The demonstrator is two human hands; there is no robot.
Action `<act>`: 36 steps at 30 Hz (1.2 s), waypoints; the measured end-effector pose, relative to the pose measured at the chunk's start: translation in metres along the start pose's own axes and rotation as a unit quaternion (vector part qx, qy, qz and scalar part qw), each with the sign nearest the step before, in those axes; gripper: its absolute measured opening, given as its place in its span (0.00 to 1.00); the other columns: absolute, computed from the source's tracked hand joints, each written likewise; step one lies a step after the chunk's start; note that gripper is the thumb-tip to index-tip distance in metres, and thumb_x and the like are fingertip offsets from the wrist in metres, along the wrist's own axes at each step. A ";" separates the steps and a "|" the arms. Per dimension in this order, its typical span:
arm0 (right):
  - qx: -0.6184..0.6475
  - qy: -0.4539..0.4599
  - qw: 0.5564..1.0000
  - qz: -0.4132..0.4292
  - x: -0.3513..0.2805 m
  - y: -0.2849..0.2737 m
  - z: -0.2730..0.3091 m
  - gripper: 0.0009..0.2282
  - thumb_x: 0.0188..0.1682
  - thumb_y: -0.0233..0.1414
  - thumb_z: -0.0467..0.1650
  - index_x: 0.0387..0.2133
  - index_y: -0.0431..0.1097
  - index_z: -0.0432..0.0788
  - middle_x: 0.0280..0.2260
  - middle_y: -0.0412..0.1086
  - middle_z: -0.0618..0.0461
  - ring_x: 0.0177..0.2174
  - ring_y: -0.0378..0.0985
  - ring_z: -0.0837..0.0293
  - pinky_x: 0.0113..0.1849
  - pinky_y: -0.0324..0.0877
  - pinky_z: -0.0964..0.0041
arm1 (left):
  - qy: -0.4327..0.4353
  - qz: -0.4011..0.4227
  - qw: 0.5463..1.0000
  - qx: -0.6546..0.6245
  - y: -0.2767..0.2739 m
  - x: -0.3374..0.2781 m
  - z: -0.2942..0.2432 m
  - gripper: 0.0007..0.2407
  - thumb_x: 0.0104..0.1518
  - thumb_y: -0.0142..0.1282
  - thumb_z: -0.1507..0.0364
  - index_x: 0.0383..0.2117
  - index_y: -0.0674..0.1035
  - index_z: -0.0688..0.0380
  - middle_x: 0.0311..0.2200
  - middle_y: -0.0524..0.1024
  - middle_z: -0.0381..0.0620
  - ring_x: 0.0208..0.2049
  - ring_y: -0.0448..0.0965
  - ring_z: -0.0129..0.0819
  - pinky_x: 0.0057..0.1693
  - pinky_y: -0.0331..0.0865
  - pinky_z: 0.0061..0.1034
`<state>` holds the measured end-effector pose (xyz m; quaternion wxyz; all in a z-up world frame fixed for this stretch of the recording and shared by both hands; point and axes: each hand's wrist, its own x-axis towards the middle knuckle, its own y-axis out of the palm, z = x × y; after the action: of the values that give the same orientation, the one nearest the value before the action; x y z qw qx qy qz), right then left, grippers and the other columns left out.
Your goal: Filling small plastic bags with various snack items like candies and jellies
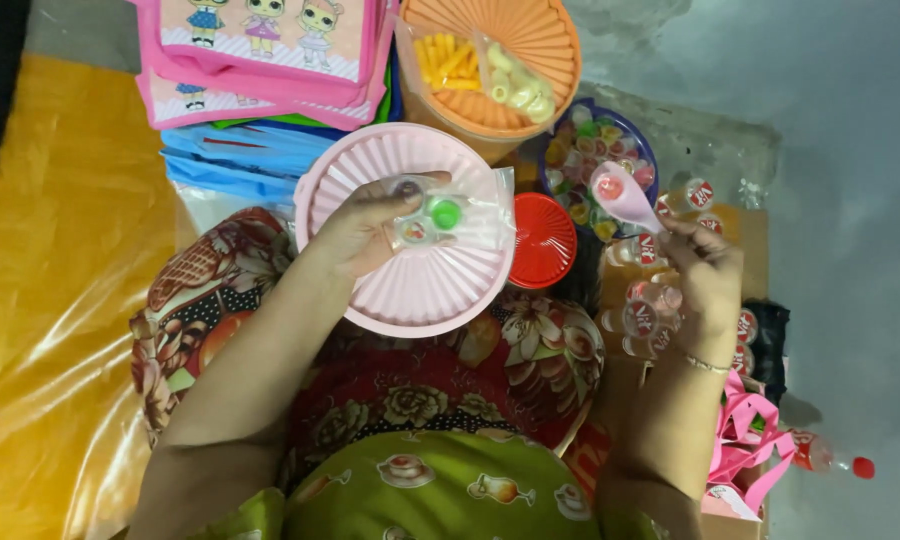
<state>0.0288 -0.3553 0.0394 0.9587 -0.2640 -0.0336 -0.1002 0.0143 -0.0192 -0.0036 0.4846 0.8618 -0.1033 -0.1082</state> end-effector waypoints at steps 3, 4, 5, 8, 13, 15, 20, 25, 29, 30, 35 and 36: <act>0.002 -0.018 0.999 0.045 -0.012 -0.002 0.021 0.08 0.39 0.51 0.22 0.32 0.70 0.41 0.15 0.61 0.50 0.18 0.58 0.68 0.23 0.57 0.80 | 0.030 -0.006 0.999 0.030 0.006 -0.005 -0.002 0.17 0.37 0.56 0.82 0.37 0.72 0.71 0.27 0.75 0.55 0.30 0.77 0.42 0.37 0.73 0.36; 0.002 -0.020 0.999 0.045 -0.015 -0.001 0.029 0.08 0.39 0.51 0.22 0.32 0.70 0.41 0.15 0.61 0.50 0.18 0.58 0.68 0.23 0.57 0.80 | 0.032 -0.006 0.999 0.030 0.002 -0.004 0.001 0.17 0.37 0.56 0.82 0.37 0.72 0.71 0.27 0.75 0.55 0.30 0.77 0.42 0.37 0.73 0.36; -0.002 -0.019 0.997 0.069 -0.018 0.000 0.036 0.08 0.39 0.51 0.21 0.32 0.70 0.41 0.15 0.62 0.50 0.18 0.59 0.67 0.23 0.58 0.79 | 0.039 -0.011 0.998 0.042 -0.001 -0.003 0.003 0.17 0.34 0.57 0.83 0.35 0.73 0.71 0.26 0.75 0.55 0.28 0.77 0.42 0.35 0.73 0.36; 0.000 -0.019 0.994 0.106 -0.028 0.006 0.062 0.08 0.38 0.51 0.21 0.31 0.70 0.39 0.15 0.63 0.49 0.17 0.61 0.67 0.20 0.60 0.78 | 0.043 -0.023 0.996 0.072 -0.011 0.002 0.011 0.17 0.32 0.59 0.85 0.32 0.73 0.70 0.22 0.74 0.54 0.24 0.77 0.43 0.31 0.74 0.37; 0.033 0.004 0.990 0.136 -0.039 0.012 0.086 0.08 0.38 0.51 0.22 0.31 0.69 0.41 0.14 0.60 0.53 0.12 0.60 0.70 0.12 0.60 0.83 | 0.028 -0.042 0.994 0.100 -0.006 0.000 0.009 0.16 0.32 0.61 0.83 0.31 0.73 0.70 0.20 0.73 0.54 0.21 0.77 0.45 0.27 0.74 0.39; 0.015 -0.035 0.982 0.184 -0.040 0.014 0.087 0.08 0.38 0.49 0.20 0.32 0.69 0.38 0.12 0.60 0.50 0.10 0.58 0.68 0.13 0.58 0.81 | 0.007 -0.034 0.993 0.112 -0.001 -0.003 0.006 0.16 0.32 0.61 0.83 0.31 0.74 0.69 0.20 0.73 0.54 0.20 0.77 0.42 0.26 0.75 0.34; -0.003 -0.075 0.973 0.217 -0.040 0.020 0.090 0.08 0.38 0.49 0.19 0.32 0.70 0.35 0.20 0.67 0.46 0.23 0.64 0.63 0.27 0.65 0.71 | 0.009 -0.014 0.993 0.120 0.002 -0.005 0.006 0.18 0.31 0.62 0.84 0.32 0.73 0.70 0.20 0.73 0.54 0.20 0.77 0.42 0.26 0.75 0.34; -0.009 -0.094 0.969 0.227 -0.042 0.024 0.090 0.08 0.38 0.49 0.19 0.31 0.70 0.34 0.23 0.69 0.44 0.28 0.66 0.62 0.32 0.65 0.67 | 0.004 -0.002 0.992 0.128 0.003 -0.006 0.005 0.18 0.31 0.62 0.84 0.33 0.73 0.70 0.20 0.72 0.53 0.20 0.77 0.42 0.26 0.75 0.34; -0.022 -0.088 0.972 0.215 -0.044 0.019 0.092 0.08 0.39 0.50 0.19 0.31 0.70 0.34 0.21 0.67 0.44 0.26 0.64 0.61 0.30 0.65 0.66 | 0.009 -0.025 0.990 0.139 -0.002 -0.001 0.008 0.18 0.32 0.63 0.83 0.32 0.73 0.70 0.20 0.72 0.53 0.20 0.77 0.41 0.27 0.75 0.34; -0.029 -0.086 0.974 0.209 -0.044 0.018 0.092 0.07 0.39 0.50 0.19 0.31 0.70 0.34 0.21 0.67 0.43 0.25 0.64 0.60 0.29 0.65 0.65 | 0.013 -0.027 0.990 0.140 -0.003 0.001 0.008 0.18 0.31 0.63 0.83 0.32 0.73 0.70 0.20 0.72 0.53 0.21 0.77 0.41 0.27 0.75 0.34; -0.036 -0.077 0.975 0.207 -0.047 0.013 0.095 0.08 0.38 0.51 0.19 0.31 0.70 0.35 0.19 0.66 0.45 0.24 0.65 0.62 0.28 0.65 0.69 | 0.016 -0.039 0.989 0.140 -0.001 -0.001 0.008 0.19 0.30 0.64 0.83 0.33 0.72 0.70 0.20 0.71 0.53 0.20 0.76 0.41 0.26 0.75 0.34; -0.034 -0.078 0.975 0.207 -0.048 0.015 0.101 0.08 0.38 0.51 0.19 0.31 0.70 0.35 0.19 0.66 0.46 0.24 0.64 0.62 0.28 0.64 0.69 | 0.017 -0.044 0.989 0.141 0.001 -0.002 0.006 0.20 0.30 0.63 0.83 0.34 0.71 0.71 0.20 0.71 0.53 0.20 0.76 0.42 0.25 0.75 0.34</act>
<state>-0.0158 -0.2828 0.1129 0.9436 -0.3046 -0.0493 0.1199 0.0104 -0.0239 -0.0061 0.3550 0.9268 -0.0713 -0.0996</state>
